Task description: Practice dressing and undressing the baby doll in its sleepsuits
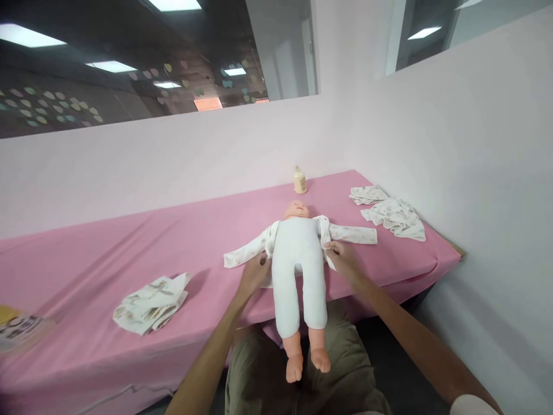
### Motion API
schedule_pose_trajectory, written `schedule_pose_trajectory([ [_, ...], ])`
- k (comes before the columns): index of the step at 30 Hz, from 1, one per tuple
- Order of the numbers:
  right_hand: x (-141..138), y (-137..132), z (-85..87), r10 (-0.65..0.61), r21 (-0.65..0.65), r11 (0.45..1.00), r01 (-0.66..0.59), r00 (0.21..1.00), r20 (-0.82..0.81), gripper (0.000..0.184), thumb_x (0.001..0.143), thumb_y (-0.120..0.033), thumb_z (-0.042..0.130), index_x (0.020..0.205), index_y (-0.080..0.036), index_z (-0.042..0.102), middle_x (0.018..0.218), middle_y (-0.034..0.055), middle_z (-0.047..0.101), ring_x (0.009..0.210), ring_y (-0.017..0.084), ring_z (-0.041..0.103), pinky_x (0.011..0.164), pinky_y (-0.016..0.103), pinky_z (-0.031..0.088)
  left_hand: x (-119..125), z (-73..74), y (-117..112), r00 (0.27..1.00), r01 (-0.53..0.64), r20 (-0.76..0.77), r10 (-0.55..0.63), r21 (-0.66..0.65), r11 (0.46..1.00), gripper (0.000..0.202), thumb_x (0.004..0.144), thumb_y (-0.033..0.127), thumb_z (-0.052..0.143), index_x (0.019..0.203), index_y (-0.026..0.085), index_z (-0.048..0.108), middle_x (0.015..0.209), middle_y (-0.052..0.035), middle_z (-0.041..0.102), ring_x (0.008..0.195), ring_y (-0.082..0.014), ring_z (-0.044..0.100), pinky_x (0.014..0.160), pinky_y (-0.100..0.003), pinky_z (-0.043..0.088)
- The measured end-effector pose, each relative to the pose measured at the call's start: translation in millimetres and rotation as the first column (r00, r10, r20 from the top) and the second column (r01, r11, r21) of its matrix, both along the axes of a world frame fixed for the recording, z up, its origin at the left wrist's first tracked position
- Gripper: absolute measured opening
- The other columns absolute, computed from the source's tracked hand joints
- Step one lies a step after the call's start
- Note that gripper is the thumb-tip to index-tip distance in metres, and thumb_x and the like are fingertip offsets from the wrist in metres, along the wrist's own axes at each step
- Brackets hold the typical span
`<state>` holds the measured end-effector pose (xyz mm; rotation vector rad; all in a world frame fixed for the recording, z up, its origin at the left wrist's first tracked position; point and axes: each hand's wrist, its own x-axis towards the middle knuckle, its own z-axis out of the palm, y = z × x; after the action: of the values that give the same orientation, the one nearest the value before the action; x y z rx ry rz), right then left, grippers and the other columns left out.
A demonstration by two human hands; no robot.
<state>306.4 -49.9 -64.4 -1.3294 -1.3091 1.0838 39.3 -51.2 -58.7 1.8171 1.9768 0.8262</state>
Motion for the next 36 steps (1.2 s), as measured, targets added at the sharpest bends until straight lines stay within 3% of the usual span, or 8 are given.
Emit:
schedule_pose_trajectory([
  [3,-2.3,5.9,17.6,-0.118,0.084,0.988,0.126,0.989,-0.094,0.027,0.075,-0.037,0.056,0.095,-0.018,0.062,0.074,-0.0006,0.059,0.06,0.014,0.048,0.055,0.027,0.037,-12.1,19.4,-1.3,0.913,-0.094,0.4,0.077,0.022,0.995,0.013,0.078,0.031,0.051,0.074,0.019,0.051,0.068,0.0013,0.054,0.061,-0.0134,0.05,0.057,-0.025,0.037],
  [6,-16.7,2.1,33.3,-0.085,0.23,0.968,0.102,0.993,-0.084,0.02,0.081,-0.035,0.052,0.093,-0.02,0.059,0.075,-0.001,0.058,0.062,0.014,0.049,0.058,0.026,0.039,-4.5,40.6,-8.7,0.803,-0.057,0.596,0.003,0.072,0.996,0.022,0.076,0.033,0.054,0.091,0.018,0.057,0.071,0.0015,0.058,0.061,-0.0125,0.052,0.058,-0.024,0.04],
  [11,-47.8,-19.5,34.9,0.234,0.397,0.823,-0.407,0.879,0.416,0.013,0.086,-0.021,0.045,0.088,-0.021,0.058,0.083,0.0018,0.062,0.08,0.017,0.055,0.074,0.03,0.042,36.6,58.8,-19.8,0.862,0.246,0.449,-0.234,0.033,0.969,0.027,0.077,0.032,0.053,0.098,0.018,0.062,0.065,0.0032,0.055,0.057,-0.0122,0.051,0.055,-0.024,0.039],
  [14,-49.8,-21.7,28.9,0.264,0.359,0.784,-0.507,0.795,0.546,0.011,0.086,-0.02,0.046,0.083,-0.021,0.056,0.079,0.0017,0.062,0.081,0.018,0.055,0.075,0.031,0.041,45.7,62.8,-19.2,0.888,0.397,0.283,-0.361,-0.076,0.915,0.025,0.079,0.029,0.048,0.095,0.017,0.064,0.067,0.0016,0.059,0.059,-0.0132,0.051,0.055,-0.024,0.038],
  [19,-46.2,7.8,35.6,-0.003,0.321,0.933,-0.164,0.886,0.463,0.018,0.087,-0.035,0.05,0.097,-0.021,0.056,0.083,0.0018,0.062,0.079,0.018,0.057,0.074,0.03,0.043,36.4,64.8,8.2,0.983,0.181,0.043,-0.18,-0.025,0.983,0.03,0.086,0.043,0.049,0.093,0.018,0.064,0.082,-0.0048,0.067,0.075,-0.0181,0.06,0.065,-0.027,0.041],
  [26,-80.0,58.1,53.7,-0.134,0.218,0.975,-0.042,0.673,0.727,0.032,0.085,-0.034,0.051,0.105,-0.011,0.06,0.112,0.0211,0.061,0.103,0.033,0.058,0.083,0.041,0.043,49.6,58.5,59.4,0.982,-0.015,-0.189,0.0,-0.078,0.997,0.027,0.086,0.042,0.048,0.081,0.018,0.057,0.087,-0.0107,0.067,0.084,-0.0243,0.062,0.066,-0.03,0.038],
  [30,-82.8,74.0,52.9,-0.169,0.229,0.973,-0.013,0.633,0.755,0.022,0.084,-0.022,0.045,0.093,-0.014,0.064,0.105,0.0195,0.064,0.098,0.031,0.061,0.079,0.037,0.043,57.0,53.3,69.5,0.974,-0.068,-0.216,0.07,0.014,0.998,0.016,0.086,0.027,0.043,0.081,0.02,0.056,0.092,-0.0105,0.067,0.089,-0.025,0.062,0.068,-0.031,0.038],
  [36,-64.9,90.6,41.6,-0.168,0.288,0.957,0.045,0.893,0.418,0.016,0.078,-0.02,0.047,0.068,-0.019,0.058,0.071,0.0086,0.063,0.074,0.023,0.059,0.068,0.031,0.04,60.5,43.6,78.8,0.981,-0.073,-0.161,0.107,0.201,0.977,0.025,0.092,0.023,0.035,0.09,0.018,0.059,0.101,-0.0121,0.066,0.094,-0.0262,0.061,0.076,-0.035,0.041],
])
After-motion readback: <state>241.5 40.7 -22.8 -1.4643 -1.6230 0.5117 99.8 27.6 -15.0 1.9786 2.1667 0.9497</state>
